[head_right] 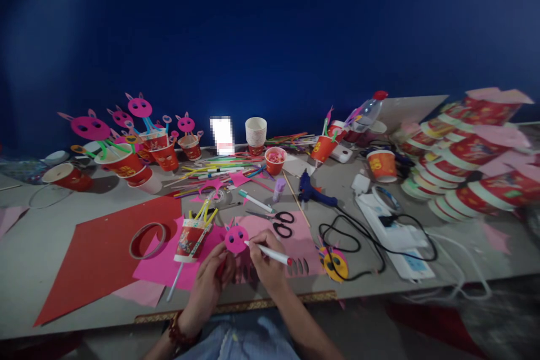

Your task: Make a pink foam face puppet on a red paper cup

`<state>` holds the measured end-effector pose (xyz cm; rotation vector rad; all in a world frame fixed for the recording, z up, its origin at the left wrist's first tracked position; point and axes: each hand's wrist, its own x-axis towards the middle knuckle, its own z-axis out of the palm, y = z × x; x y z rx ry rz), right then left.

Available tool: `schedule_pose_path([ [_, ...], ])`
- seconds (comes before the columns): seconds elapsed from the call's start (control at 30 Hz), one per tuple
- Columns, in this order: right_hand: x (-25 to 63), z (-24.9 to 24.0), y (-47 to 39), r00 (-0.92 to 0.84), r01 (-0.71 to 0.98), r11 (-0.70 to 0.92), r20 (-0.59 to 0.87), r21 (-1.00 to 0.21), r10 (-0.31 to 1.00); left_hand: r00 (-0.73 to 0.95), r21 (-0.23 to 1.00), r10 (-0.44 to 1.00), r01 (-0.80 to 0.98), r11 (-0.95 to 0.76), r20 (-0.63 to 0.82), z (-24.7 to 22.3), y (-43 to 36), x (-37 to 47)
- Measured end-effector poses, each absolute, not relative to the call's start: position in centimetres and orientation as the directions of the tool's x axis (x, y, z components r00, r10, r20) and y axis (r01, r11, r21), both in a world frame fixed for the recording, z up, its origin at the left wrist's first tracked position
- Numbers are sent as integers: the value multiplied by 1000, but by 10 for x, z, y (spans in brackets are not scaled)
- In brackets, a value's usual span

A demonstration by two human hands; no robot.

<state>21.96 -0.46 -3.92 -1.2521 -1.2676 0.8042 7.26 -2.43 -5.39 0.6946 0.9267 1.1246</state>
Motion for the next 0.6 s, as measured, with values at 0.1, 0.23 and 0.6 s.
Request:
schedule_pose_path([
  [0.1, 219, -40, -4, 188, 194, 210, 246, -958, 951, 158, 839, 952, -451, 304, -261, -54, -25, 73],
  [0.23, 220, -42, -4, 177, 200, 223, 259, -954, 950, 168, 846, 953, -441, 300, -251, -51, -25, 73],
  [0.6, 221, -50, -4, 162, 215, 273, 310, -938, 937, 157, 849, 956, -441, 292, -248, -54, -25, 73],
])
